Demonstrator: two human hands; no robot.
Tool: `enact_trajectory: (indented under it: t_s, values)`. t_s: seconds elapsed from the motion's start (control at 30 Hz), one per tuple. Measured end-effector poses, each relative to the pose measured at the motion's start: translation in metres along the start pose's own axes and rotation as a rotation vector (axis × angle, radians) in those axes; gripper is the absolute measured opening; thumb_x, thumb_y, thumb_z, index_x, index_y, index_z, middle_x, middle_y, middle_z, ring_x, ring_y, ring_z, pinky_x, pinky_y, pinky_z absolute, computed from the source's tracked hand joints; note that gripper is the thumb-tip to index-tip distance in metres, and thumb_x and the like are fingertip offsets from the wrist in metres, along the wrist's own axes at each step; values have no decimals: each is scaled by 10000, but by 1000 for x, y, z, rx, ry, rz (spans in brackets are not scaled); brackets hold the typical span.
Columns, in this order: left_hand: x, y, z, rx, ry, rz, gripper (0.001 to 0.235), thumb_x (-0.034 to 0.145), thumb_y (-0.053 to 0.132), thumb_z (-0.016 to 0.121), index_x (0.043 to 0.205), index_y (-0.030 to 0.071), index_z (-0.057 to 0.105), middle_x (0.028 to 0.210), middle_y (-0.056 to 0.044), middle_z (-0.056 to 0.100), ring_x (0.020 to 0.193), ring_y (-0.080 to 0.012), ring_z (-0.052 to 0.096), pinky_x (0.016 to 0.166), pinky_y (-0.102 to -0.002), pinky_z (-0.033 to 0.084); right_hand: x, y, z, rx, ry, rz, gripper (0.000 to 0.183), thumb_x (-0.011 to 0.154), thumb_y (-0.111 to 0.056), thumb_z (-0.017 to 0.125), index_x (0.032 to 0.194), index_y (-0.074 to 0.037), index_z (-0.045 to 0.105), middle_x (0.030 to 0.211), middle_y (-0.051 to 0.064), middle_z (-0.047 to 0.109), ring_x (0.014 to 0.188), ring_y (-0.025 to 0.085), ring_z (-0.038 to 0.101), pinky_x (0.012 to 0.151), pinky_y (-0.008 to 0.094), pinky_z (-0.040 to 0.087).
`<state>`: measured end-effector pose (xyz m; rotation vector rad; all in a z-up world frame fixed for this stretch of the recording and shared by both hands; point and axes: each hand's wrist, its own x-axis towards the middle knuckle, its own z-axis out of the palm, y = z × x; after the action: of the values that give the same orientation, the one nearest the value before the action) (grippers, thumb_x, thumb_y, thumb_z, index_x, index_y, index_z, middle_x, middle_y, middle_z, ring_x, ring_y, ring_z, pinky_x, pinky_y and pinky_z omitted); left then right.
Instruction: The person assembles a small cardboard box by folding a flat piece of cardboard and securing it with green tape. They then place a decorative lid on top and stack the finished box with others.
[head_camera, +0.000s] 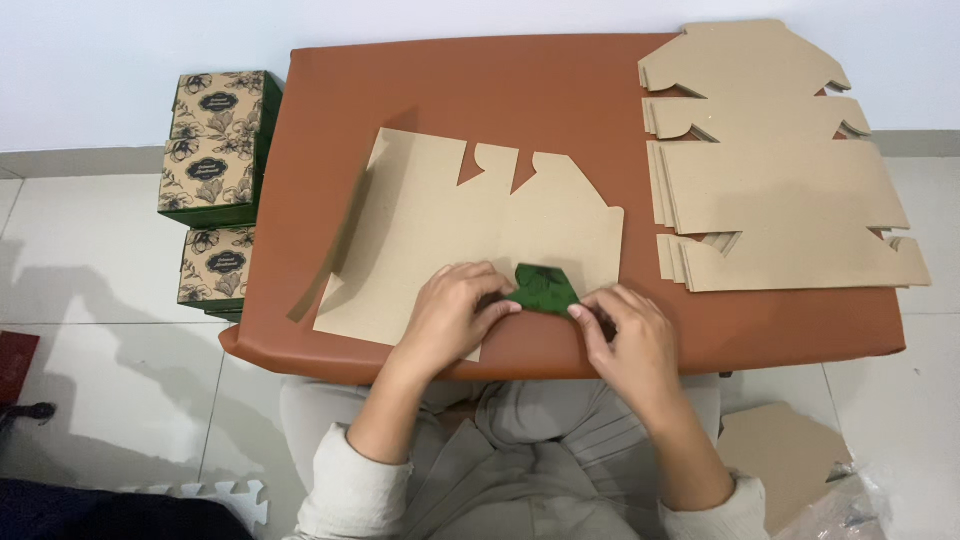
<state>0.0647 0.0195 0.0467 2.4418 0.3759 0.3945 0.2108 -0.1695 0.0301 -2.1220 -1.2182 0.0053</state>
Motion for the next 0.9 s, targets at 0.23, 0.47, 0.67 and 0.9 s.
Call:
enact_trajectory:
  t_s: [0.23, 0.47, 0.67, 0.9]
  values:
    - [15, 15, -6, 25, -97, -262, 545, 819, 183, 799, 1298, 91, 555, 962, -131, 660, 918, -409, 722, 770, -520, 570, 6, 0, 11, -83, -21, 22, 131, 945, -194, 677, 893, -74, 671, 738, 97, 624, 712, 310, 675, 670, 433, 509]
    - [31, 12, -1, 195, -272, -375, 555, 850, 261, 773, 1278, 63, 482, 1229, -241, 630, 973, -522, 696, 814, -590, 560, 7, -11, 25, -288, -18, 18, 363, 958, -365, 626, 1222, -125, 557, 1075, 116, 529, 1010, 358, 584, 806, 502, 468]
    - [28, 23, -10, 203, -250, -340, 538, 840, 212, 776, 1274, 40, 507, 1204, -253, 640, 976, -508, 701, 787, -586, 576, 18, -44, 20, -183, -133, 80, 412, 960, -312, 629, 1318, -130, 536, 1277, 162, 474, 1153, 380, 473, 902, 522, 417]
    - [19, 4, -13, 129, -329, -292, 520, 913, 147, 675, 1392, 147, 471, 1107, -134, 644, 974, -470, 706, 861, -598, 545, 6, -24, -5, -89, -194, 149, 315, 961, -96, 564, 1254, -213, 575, 1368, 142, 459, 1319, 382, 398, 991, 535, 333]
